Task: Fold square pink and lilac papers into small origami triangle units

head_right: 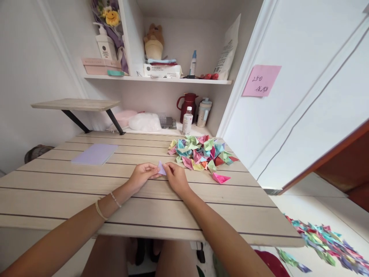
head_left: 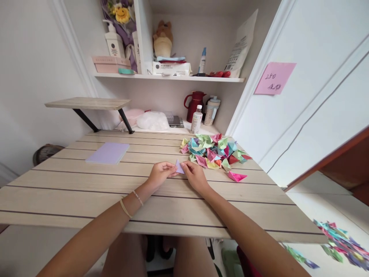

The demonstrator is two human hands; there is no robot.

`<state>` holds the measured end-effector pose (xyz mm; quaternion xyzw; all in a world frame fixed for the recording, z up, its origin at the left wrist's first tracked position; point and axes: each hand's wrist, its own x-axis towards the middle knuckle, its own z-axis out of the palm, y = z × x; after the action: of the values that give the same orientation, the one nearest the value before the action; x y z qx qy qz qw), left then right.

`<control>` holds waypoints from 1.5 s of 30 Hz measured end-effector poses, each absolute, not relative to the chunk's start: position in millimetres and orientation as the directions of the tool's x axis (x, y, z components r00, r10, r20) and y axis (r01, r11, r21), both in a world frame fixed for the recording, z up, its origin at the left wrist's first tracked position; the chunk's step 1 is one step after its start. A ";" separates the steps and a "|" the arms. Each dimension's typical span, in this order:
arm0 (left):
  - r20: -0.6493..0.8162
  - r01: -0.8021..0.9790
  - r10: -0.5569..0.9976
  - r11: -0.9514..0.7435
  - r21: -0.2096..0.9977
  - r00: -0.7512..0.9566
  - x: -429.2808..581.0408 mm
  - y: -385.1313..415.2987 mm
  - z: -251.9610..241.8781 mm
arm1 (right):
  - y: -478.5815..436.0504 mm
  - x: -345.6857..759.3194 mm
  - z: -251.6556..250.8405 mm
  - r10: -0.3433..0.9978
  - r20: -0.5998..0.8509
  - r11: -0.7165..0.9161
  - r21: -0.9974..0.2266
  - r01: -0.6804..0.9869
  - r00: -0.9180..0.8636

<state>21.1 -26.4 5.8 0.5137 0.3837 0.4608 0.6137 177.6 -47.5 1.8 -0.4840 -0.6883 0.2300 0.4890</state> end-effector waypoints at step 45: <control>0.163 -0.080 0.937 -0.146 0.986 0.309 15.4 -22.9 10.9 | -54.6 176.7 5.1 0.927 0.304 0.343 -0.923 0.171 -0.220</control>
<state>15.4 -22.9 10.9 0.5969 0.3588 0.4653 0.5463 176.7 -54.6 5.1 -0.4095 -0.6705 0.4008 0.4713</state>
